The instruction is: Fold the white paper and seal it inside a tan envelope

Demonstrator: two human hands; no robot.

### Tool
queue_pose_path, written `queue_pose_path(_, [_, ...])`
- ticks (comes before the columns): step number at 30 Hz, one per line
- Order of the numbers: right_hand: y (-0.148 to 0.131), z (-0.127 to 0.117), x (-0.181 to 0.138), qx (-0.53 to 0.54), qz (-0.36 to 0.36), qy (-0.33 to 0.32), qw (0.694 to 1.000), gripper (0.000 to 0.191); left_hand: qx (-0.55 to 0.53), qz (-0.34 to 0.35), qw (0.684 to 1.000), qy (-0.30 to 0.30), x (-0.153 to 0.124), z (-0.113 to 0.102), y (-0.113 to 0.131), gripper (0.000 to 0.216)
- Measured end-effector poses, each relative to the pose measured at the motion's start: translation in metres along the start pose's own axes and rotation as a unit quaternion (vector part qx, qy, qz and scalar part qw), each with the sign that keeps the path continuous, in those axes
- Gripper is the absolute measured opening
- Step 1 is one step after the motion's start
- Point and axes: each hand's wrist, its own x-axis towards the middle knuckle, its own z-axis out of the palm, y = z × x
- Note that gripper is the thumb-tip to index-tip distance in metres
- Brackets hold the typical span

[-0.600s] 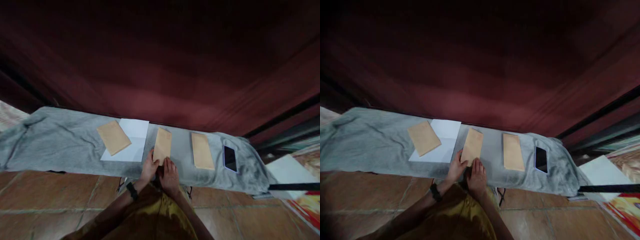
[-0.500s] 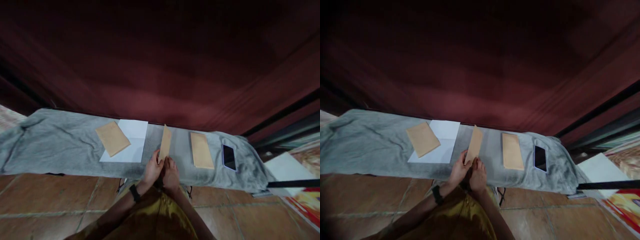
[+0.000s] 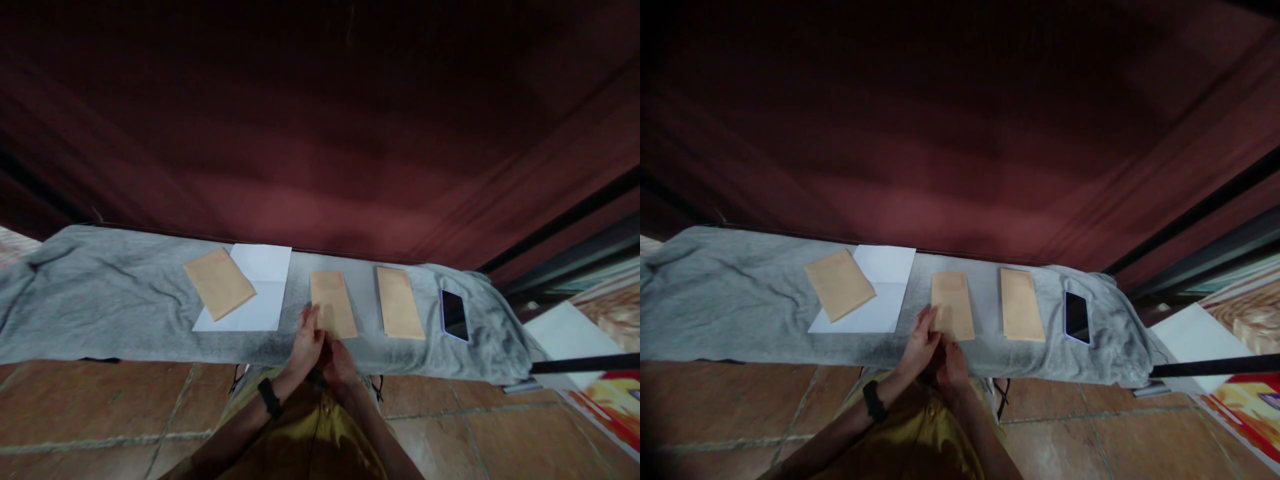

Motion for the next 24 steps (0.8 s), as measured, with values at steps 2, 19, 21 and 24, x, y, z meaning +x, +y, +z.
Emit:
queue_pose_path(2, [-0.003,-0.004,0.000,0.064,0.082,-0.005,0.995,0.043,-0.014,-0.007,1.000,-0.007,0.002,-0.002,-0.007,0.054])
queue_pose_path(19, [-0.012,-0.034,-0.001,-0.162,0.068,-0.042,0.984,0.052,0.095,0.031,0.995,-0.026,0.007,-0.016,-0.020,0.070])
queue_pose_path(21, [-0.014,-0.043,-0.002,-0.259,-0.064,-0.037,0.963,0.043,0.147,0.061,0.987,-0.027,0.003,-0.017,-0.017,0.070])
queue_pose_path(24, [-0.013,-0.056,-0.005,-0.470,-0.252,-0.062,0.844,0.044,0.251,0.087,0.964,-0.024,-0.002,-0.017,-0.011,0.060])
